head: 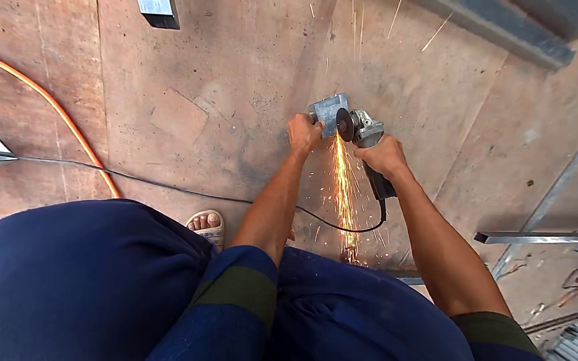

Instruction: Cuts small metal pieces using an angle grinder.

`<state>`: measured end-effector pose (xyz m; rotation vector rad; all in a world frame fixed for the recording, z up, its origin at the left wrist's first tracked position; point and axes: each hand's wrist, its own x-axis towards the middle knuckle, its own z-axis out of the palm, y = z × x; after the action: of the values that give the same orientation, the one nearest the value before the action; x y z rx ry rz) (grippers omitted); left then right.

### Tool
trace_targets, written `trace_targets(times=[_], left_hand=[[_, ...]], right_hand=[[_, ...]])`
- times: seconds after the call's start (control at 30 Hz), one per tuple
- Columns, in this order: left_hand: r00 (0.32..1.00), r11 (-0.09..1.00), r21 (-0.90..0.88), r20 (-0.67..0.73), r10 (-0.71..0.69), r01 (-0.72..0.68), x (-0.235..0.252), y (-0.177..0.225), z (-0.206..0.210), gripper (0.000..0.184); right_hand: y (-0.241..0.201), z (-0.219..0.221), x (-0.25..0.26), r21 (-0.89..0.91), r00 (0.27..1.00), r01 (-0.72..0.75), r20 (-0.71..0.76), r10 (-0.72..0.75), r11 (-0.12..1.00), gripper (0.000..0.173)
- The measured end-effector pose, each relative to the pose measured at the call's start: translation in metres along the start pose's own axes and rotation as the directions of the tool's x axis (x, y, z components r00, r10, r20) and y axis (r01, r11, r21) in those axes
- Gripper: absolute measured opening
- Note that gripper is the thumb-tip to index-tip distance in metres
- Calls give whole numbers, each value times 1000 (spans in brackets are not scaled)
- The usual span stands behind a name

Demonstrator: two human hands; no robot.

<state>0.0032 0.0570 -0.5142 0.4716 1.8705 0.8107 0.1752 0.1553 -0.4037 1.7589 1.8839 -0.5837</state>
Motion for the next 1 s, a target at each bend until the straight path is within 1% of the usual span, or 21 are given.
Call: trace_targets(times=[0.07,0.2,0.3,0.5,0.77,0.9,1.0], left_hand=[[1000,1000,0,3,6,-6,-1,1,-1,29],[1000,1000,3,4,9,-9,0,0,0,28],[1000,1000,1,6,13,-13,0,0,0,28],[1000,1000,-6,0,13,-13,0,-1,1,27],[1000,1000,-22,-4,2,-2,1,-2,2,26],[1000,1000,-18,-1,3,-3,1,-2,1,27],[1000,1000,-14,3,3,-3,1,-1,0,28]], right_hand=[[0,0,2,3,1000,-4,-5,4,1000,65],[-3,-3,2,-20,1000,-4,1,4,1000,68],[-6,-3,3,-3,1000,-10,-2,10,1000,65],[-12,-5,7,-10,1000,-1,-10,1,1000,68],[-6,-5,3,-14,1000,-6,4,6,1000,66],[-2,-2,1,-26,1000,8,-2,-8,1000,69],[1,-1,-1,-25,1000,-3,7,4,1000,67]])
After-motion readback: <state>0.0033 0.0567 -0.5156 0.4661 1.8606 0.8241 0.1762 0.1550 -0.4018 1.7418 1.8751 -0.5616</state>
